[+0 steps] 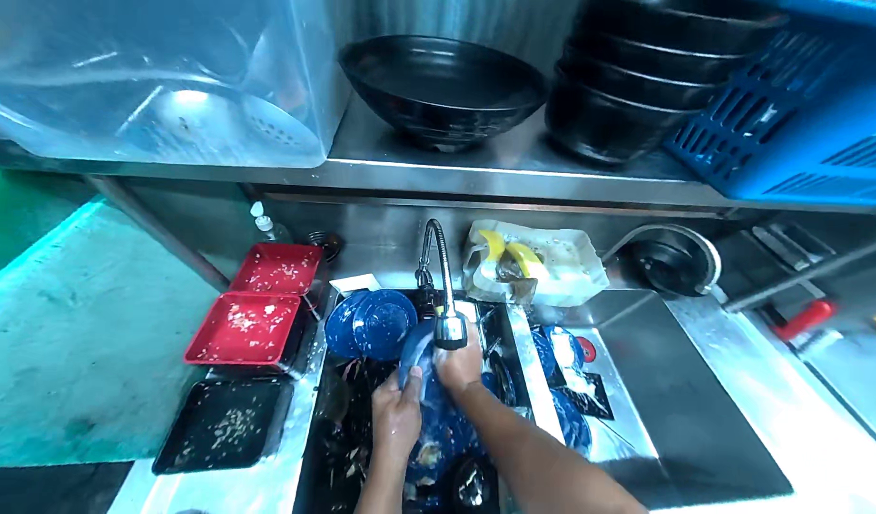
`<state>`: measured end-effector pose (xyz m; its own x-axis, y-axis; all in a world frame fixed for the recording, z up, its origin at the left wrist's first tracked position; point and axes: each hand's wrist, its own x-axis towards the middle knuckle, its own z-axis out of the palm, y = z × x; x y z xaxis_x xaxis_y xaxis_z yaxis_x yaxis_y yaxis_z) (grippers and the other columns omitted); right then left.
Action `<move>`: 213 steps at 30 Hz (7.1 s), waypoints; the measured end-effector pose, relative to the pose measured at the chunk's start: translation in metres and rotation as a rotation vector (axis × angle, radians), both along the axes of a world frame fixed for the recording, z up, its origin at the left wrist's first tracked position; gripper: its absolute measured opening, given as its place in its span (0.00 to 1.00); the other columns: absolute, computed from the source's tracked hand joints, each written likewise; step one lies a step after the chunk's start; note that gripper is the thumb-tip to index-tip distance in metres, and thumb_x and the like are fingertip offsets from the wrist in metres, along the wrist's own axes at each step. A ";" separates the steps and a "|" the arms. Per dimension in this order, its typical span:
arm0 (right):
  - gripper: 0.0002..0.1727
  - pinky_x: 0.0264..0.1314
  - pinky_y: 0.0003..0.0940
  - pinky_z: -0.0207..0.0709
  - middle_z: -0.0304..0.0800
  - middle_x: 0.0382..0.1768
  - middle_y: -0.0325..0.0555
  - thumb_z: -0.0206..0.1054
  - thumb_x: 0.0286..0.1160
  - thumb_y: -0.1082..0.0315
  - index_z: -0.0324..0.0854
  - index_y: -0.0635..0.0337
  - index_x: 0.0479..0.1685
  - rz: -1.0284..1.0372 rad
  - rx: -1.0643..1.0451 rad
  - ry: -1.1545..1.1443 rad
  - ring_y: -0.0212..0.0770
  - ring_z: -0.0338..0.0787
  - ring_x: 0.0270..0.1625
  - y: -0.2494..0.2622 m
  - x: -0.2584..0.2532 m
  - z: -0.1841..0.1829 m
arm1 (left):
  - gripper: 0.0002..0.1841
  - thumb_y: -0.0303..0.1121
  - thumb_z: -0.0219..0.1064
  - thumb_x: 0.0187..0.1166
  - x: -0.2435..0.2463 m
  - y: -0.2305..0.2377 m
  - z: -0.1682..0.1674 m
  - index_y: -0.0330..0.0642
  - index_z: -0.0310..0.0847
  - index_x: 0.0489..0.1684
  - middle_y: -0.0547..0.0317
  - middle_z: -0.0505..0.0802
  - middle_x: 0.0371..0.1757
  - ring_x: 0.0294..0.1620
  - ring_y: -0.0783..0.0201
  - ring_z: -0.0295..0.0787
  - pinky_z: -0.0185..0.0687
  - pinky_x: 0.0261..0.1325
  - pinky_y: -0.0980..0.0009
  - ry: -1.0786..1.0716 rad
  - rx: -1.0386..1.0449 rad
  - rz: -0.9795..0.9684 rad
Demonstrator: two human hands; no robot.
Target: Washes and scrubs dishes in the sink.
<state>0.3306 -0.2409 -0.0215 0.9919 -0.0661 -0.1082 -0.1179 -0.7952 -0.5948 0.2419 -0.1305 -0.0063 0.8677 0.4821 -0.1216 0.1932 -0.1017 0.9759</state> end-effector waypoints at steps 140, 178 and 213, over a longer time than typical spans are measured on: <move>0.31 0.96 0.51 0.50 0.61 0.92 0.44 0.54 0.86 0.51 0.69 0.49 0.88 0.343 0.199 0.088 0.50 0.53 0.95 -0.042 -0.006 -0.007 | 0.15 0.34 0.58 0.89 0.017 -0.075 -0.005 0.34 0.89 0.56 0.50 0.96 0.46 0.47 0.64 0.93 0.89 0.57 0.62 0.065 0.125 0.104; 0.22 0.41 0.49 0.89 0.91 0.40 0.57 0.75 0.75 0.61 0.81 0.68 0.60 -0.508 0.793 0.260 0.48 0.91 0.34 -0.165 -0.040 -0.031 | 0.20 0.40 0.69 0.82 0.016 -0.093 -0.081 0.33 0.83 0.63 0.47 0.93 0.55 0.56 0.58 0.92 0.87 0.63 0.58 0.302 0.067 -0.150; 0.31 0.97 0.49 0.46 0.60 0.92 0.46 0.47 0.89 0.50 0.69 0.50 0.88 0.262 0.234 0.022 0.50 0.50 0.96 -0.022 -0.029 -0.026 | 0.12 0.25 0.63 0.85 0.010 -0.042 -0.002 0.29 0.85 0.59 0.45 0.93 0.51 0.46 0.61 0.91 0.88 0.48 0.64 0.069 -0.222 0.094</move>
